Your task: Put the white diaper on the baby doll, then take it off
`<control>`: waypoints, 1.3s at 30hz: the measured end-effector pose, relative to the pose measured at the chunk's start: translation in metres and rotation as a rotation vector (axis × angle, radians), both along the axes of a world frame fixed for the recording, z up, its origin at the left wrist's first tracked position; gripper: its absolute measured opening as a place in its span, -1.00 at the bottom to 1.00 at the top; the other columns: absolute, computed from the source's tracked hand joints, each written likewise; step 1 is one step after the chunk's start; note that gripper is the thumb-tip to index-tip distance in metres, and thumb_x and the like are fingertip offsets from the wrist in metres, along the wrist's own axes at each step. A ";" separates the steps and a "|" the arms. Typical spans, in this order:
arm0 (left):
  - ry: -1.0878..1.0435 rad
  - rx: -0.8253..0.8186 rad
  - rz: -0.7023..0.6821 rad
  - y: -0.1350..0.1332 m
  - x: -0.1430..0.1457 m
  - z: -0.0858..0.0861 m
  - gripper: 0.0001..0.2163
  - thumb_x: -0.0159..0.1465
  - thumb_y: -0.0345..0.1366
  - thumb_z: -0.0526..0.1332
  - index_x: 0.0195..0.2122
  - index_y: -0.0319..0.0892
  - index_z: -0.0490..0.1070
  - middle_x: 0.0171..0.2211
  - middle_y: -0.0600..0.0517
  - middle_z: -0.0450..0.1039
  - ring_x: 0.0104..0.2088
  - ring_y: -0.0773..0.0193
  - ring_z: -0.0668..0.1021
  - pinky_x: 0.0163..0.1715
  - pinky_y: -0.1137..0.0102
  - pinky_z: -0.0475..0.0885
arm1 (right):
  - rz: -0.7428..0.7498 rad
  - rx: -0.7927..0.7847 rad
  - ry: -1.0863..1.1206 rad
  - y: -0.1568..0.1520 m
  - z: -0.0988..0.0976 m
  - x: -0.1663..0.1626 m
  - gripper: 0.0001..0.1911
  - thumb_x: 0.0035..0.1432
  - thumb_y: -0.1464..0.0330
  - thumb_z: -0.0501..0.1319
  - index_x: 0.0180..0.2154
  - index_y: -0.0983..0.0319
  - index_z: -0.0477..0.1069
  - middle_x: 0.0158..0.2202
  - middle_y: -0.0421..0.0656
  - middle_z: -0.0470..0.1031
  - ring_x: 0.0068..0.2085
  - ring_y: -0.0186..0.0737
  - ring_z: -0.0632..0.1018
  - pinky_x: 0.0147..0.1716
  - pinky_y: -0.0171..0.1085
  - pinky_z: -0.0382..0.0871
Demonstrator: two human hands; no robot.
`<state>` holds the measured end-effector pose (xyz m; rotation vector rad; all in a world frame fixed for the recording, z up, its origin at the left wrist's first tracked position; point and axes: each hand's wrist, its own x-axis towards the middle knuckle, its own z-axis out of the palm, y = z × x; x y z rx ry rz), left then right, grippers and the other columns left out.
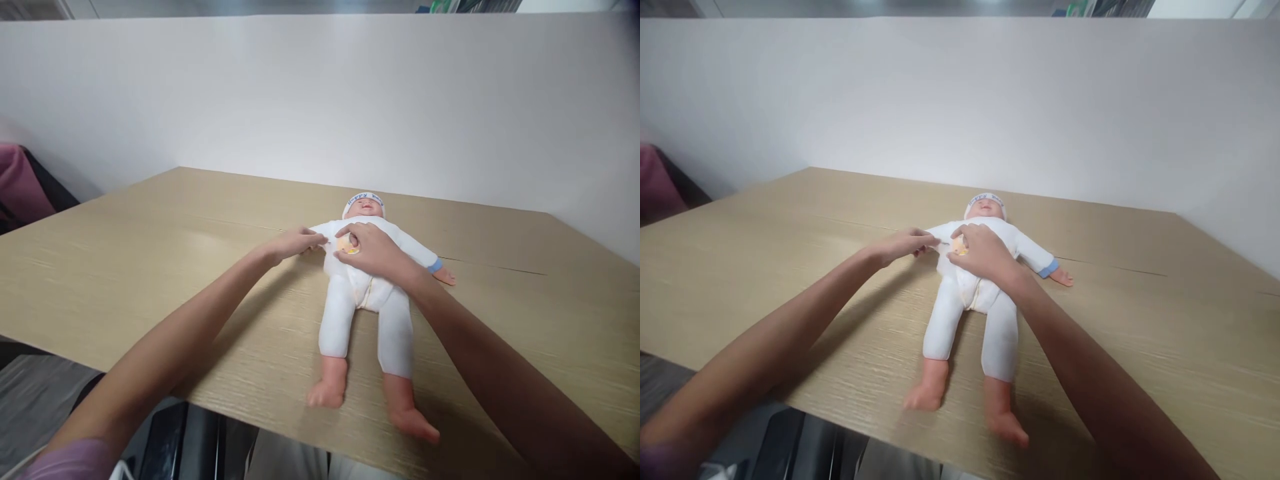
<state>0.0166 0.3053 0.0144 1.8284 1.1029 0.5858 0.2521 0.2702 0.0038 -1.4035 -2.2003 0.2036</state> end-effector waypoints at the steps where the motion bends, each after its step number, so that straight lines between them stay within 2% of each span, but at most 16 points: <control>1: -0.040 -0.014 -0.014 -0.001 0.010 0.002 -0.64 0.21 0.06 0.34 -0.50 -0.12 0.47 -0.45 0.02 0.41 -0.41 0.23 0.38 -0.34 0.28 0.27 | 0.002 0.014 0.007 0.000 -0.001 -0.001 -0.59 0.20 0.24 0.33 0.06 0.21 0.61 -0.18 -0.07 0.63 -0.11 0.06 0.58 -0.09 -0.05 0.38; 5: -0.043 -0.031 -0.035 -0.006 0.044 0.002 -0.59 0.23 0.09 0.38 -0.52 -0.14 0.44 -0.50 0.04 0.35 -0.42 0.24 0.36 -0.36 0.28 0.23 | 0.030 0.025 0.062 -0.003 -0.002 -0.003 -0.46 0.18 0.30 0.37 0.19 0.20 0.55 -0.14 -0.05 0.69 -0.08 0.10 0.63 -0.03 -0.02 0.43; 9: -0.105 -0.015 -0.088 -0.008 0.054 -0.001 -0.52 0.29 0.22 0.34 -0.40 -0.15 0.51 -0.44 0.04 0.42 -0.37 0.22 0.41 -0.32 0.29 0.27 | 0.098 0.006 0.160 -0.007 0.002 0.001 -0.39 0.22 0.26 0.40 0.28 0.22 0.49 0.01 0.01 0.71 0.02 0.11 0.64 0.02 -0.02 0.47; 14: -0.251 -0.011 -0.124 -0.009 0.044 -0.013 -0.57 0.43 0.17 0.22 -0.28 -0.13 0.42 -0.33 0.03 0.44 -0.30 0.24 0.45 -0.22 0.31 0.38 | 0.111 -0.086 0.237 -0.006 0.006 0.011 -0.55 0.44 0.24 0.20 0.26 0.21 0.48 -0.24 -0.15 0.63 -0.21 -0.08 0.57 -0.14 -0.14 0.44; 18: -0.358 0.027 0.008 -0.009 0.041 -0.033 -0.65 0.41 0.06 0.31 -0.05 -0.10 0.38 -0.25 0.06 0.40 -0.29 0.29 0.44 -0.26 0.36 0.37 | 0.118 -0.148 0.270 -0.008 0.008 0.016 -0.59 0.43 0.29 0.15 0.23 0.19 0.51 -0.26 -0.20 0.55 -0.25 -0.14 0.50 -0.20 -0.19 0.39; 21: -0.347 0.080 0.036 -0.008 0.042 -0.045 -0.65 0.39 0.04 0.35 -0.05 -0.11 0.36 -0.21 0.06 0.39 -0.28 0.30 0.43 -0.28 0.38 0.34 | 0.075 -0.149 0.285 -0.010 0.010 0.017 -0.55 0.41 0.33 0.13 0.25 0.18 0.51 -0.33 -0.22 0.47 -0.26 -0.13 0.48 -0.21 -0.19 0.37; 26: -0.359 0.054 0.006 -0.002 0.046 -0.051 -0.67 0.43 0.05 0.31 -0.12 -0.11 0.37 -0.33 0.10 0.34 -0.35 0.31 0.37 -0.34 0.38 0.28 | 0.041 -0.068 0.273 -0.005 0.006 0.016 -0.60 0.36 0.39 0.15 0.15 0.18 0.57 -0.35 -0.23 0.39 -0.29 -0.14 0.45 -0.21 -0.18 0.36; 28: -0.351 0.050 0.025 -0.001 0.047 -0.052 -0.70 0.45 0.02 0.30 -0.12 -0.11 0.36 -0.34 0.11 0.35 -0.35 0.30 0.38 -0.34 0.38 0.28 | 0.030 0.017 0.271 -0.003 0.004 0.013 -0.65 0.32 0.43 0.17 0.06 0.16 0.59 -0.32 -0.20 0.39 -0.27 -0.13 0.45 -0.19 -0.16 0.37; 30: -0.316 0.093 0.103 -0.004 0.048 -0.051 -0.74 0.48 -0.03 0.26 -0.11 -0.11 0.36 -0.32 0.09 0.39 -0.33 0.29 0.42 -0.33 0.38 0.31 | -0.001 0.158 0.288 -0.007 0.004 0.010 -0.69 0.29 0.50 0.13 -0.05 0.16 0.57 -0.23 -0.13 0.45 -0.23 -0.09 0.47 -0.14 -0.12 0.39; 33: -0.255 0.297 0.271 -0.026 0.044 -0.043 -0.78 0.53 -0.06 0.21 -0.06 -0.11 0.39 -0.10 -0.02 0.51 -0.23 0.25 0.50 -0.24 0.34 0.39 | -0.055 0.388 0.312 -0.035 0.007 0.004 -0.73 0.29 0.57 0.06 -0.22 0.13 0.45 -0.13 -0.05 0.48 -0.15 -0.02 0.51 -0.04 -0.04 0.41; 35: -0.233 0.457 0.268 -0.051 0.037 -0.033 -0.76 0.56 -0.04 0.17 -0.02 -0.10 0.41 0.04 -0.05 0.54 -0.18 0.24 0.52 -0.17 0.30 0.42 | -0.022 0.427 0.305 -0.069 0.010 0.002 -0.77 0.30 0.56 0.10 -0.25 0.10 0.36 -0.18 -0.08 0.48 -0.15 0.00 0.52 -0.06 -0.04 0.42; 37: -0.202 0.560 0.111 -0.078 0.029 -0.023 -0.75 0.58 -0.03 0.15 -0.03 -0.09 0.45 0.01 -0.04 0.58 -0.17 0.21 0.52 -0.11 0.27 0.43 | 0.092 0.312 0.293 -0.107 0.008 0.003 -0.81 0.32 0.52 0.18 -0.23 0.08 0.33 -0.24 -0.15 0.48 -0.26 -0.08 0.51 -0.19 -0.10 0.43; 39: -0.117 0.590 -0.143 -0.102 0.023 -0.016 -0.75 0.59 -0.05 0.14 -0.07 -0.08 0.48 -0.09 -0.02 0.61 -0.14 0.16 0.52 -0.06 0.24 0.43 | 0.197 0.124 0.252 -0.141 0.000 0.009 -0.85 0.36 0.47 0.23 -0.18 0.08 0.35 -0.23 -0.19 0.52 -0.32 -0.15 0.53 -0.27 -0.14 0.44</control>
